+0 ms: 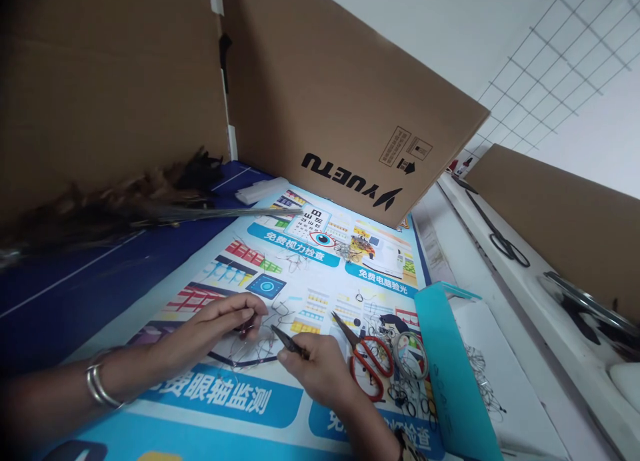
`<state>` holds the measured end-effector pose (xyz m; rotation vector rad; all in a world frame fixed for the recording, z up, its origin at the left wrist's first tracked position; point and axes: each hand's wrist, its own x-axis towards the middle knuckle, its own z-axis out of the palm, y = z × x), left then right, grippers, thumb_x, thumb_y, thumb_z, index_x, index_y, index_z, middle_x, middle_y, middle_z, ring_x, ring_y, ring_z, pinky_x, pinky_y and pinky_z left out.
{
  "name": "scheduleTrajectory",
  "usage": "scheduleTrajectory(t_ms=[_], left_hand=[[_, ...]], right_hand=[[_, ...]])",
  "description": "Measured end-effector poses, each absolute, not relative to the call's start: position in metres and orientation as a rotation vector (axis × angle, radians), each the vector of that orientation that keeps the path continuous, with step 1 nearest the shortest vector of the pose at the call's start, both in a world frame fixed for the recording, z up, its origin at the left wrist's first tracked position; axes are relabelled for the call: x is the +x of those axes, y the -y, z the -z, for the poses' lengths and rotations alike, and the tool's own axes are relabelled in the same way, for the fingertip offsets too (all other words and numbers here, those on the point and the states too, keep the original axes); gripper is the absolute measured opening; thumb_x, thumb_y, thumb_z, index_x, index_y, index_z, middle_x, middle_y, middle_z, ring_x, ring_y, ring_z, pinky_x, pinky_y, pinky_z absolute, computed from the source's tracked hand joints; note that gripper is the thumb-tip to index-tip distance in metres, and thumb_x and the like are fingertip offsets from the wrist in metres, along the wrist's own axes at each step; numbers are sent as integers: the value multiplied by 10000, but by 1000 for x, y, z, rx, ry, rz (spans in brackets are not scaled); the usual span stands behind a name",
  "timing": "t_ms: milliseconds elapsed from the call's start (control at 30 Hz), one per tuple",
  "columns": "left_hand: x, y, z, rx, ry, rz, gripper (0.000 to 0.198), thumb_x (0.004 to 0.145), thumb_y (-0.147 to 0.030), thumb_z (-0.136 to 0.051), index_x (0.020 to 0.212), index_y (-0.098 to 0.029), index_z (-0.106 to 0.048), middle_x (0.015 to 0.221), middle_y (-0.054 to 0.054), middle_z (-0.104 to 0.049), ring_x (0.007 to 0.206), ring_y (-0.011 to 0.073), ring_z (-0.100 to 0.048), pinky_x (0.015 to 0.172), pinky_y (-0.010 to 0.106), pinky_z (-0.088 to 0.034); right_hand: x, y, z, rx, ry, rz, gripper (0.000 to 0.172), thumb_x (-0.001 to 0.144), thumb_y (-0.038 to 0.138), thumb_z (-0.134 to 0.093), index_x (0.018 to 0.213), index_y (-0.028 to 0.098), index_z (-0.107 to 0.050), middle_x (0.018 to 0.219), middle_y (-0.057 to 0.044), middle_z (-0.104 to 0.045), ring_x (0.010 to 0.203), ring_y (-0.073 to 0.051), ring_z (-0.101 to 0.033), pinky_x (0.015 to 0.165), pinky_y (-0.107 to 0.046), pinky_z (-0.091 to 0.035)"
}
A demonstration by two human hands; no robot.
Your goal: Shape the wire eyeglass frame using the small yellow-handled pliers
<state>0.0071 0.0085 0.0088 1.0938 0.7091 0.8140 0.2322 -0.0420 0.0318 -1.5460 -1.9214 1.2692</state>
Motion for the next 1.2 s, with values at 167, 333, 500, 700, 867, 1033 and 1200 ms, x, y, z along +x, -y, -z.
scheduleTrajectory(t_ms=[167,333,500,700,867,1033,1200], left_hand=[[7,-8,-9,1089,-703,-817,195,905,-363,-545,925,-193,-637,729,-4,-614,693,171,-546,662,293,-412],[8,-9,-7,1082,-699,-822,193,905,-360,-545,922,-192,-639,739,-1,-615,698,171,-544,665,296,-409],[6,-9,-4,1109,-659,-836,165,915,-331,-535,932,-201,-635,739,-1,-615,691,168,-532,661,297,-410],[5,-9,-4,1153,-641,-831,145,886,-311,-591,983,-209,-625,798,1,-617,717,161,-550,662,282,-422],[7,-8,-3,1154,-702,-794,196,862,-340,-629,1007,-208,-617,832,8,-618,784,181,-593,697,293,-449],[10,-10,0,1199,-738,-747,189,825,-354,-662,918,-195,-620,734,-12,-601,691,158,-560,624,270,-419],[11,-11,-1,1209,-713,-701,191,850,-368,-640,873,-185,-592,685,-19,-613,622,137,-533,584,253,-383]], right_hand=[[233,42,-30,-1540,1949,-1245,355,905,397,-544,650,187,-416,627,46,-348,595,-92,-313,521,-235,-212],[234,41,-28,-1552,1960,-1236,352,907,391,-547,651,187,-416,629,47,-351,591,-90,-316,524,-237,-212],[233,40,-30,-1531,1888,-1280,364,898,412,-554,648,187,-414,620,49,-331,588,-91,-302,513,-236,-204],[233,40,-32,-1510,1836,-1336,347,895,437,-555,676,180,-476,621,46,-368,589,-94,-324,518,-229,-238],[232,41,-34,-1523,1843,-1321,363,891,457,-555,672,177,-482,631,43,-379,596,-94,-334,525,-227,-246],[232,41,-34,-1524,1847,-1310,406,883,481,-556,641,185,-420,619,48,-331,587,-89,-303,510,-229,-212],[234,42,-28,-1527,1856,-1329,397,887,468,-555,643,189,-415,610,48,-331,587,-91,-303,502,-222,-210]])
